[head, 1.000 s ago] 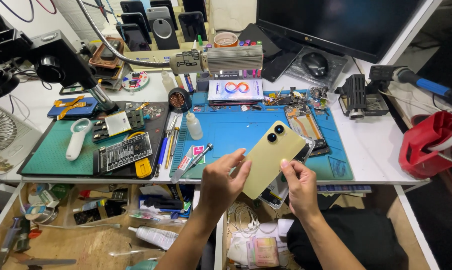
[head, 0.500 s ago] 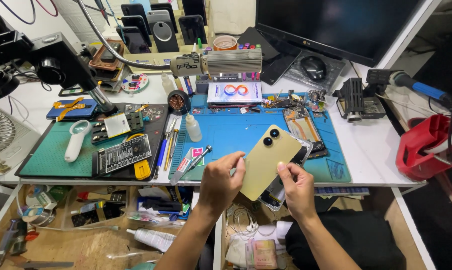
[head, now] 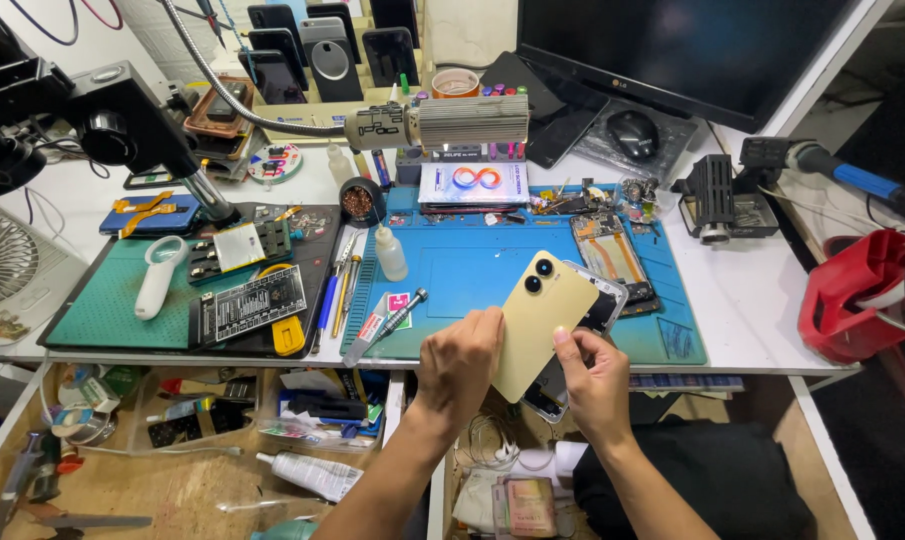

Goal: Repairing a mobile phone by assembling the back panel and internal components

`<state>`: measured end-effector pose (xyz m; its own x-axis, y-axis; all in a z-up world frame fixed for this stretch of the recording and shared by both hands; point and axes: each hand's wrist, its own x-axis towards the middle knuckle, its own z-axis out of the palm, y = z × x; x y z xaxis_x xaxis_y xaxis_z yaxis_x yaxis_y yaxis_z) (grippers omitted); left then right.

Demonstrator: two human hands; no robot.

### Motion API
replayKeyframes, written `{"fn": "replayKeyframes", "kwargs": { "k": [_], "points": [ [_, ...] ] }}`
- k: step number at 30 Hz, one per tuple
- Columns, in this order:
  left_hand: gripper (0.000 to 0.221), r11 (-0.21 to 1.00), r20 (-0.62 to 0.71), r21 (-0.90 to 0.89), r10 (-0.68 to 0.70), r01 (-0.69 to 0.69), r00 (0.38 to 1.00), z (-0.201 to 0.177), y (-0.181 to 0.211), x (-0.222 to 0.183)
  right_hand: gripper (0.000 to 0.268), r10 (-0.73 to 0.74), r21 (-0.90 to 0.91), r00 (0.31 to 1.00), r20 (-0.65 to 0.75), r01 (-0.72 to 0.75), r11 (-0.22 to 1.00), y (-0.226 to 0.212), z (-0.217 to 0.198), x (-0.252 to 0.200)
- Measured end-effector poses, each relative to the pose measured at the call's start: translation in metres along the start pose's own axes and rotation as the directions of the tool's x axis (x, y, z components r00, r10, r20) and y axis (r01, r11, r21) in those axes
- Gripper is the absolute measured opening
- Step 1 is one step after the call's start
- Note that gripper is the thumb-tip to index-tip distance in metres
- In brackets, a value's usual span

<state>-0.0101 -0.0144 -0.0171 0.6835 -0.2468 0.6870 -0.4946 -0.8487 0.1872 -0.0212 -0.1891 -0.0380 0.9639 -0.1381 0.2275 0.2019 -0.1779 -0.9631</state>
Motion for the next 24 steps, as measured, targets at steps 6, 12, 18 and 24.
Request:
{"fn": "replayKeyframes", "kwargs": {
  "k": [6, 12, 18, 24],
  "points": [
    [0.009, 0.936, 0.125, -0.206, -0.265, 0.286, 0.956, 0.006, -0.028, -0.008, 0.04, 0.043, 0.05, 0.998, -0.043, -0.041, 0.998, 0.008, -0.003, 0.006],
    [0.011, 0.948, 0.155, -0.157, -0.254, 0.278, 0.955, -0.063, -0.04, -0.02, 0.038, 0.059, 0.191, 0.992, -0.112, -0.037, 0.981, 0.021, -0.002, 0.011],
    [0.01, 0.976, 0.538, 0.161, -0.21, 0.145, 0.816, -0.058, -0.042, -0.1, 0.036, 0.066, 0.237, 0.988, -0.136, -0.033, 0.971, 0.028, 0.0, 0.013],
    [0.02, 0.974, 0.488, 0.185, -0.206, 0.13, 0.849, -0.059, -0.046, -0.11, 0.034, 0.069, 0.237, 0.991, -0.115, -0.04, 0.971, 0.029, 0.002, 0.012]
  ]
}}
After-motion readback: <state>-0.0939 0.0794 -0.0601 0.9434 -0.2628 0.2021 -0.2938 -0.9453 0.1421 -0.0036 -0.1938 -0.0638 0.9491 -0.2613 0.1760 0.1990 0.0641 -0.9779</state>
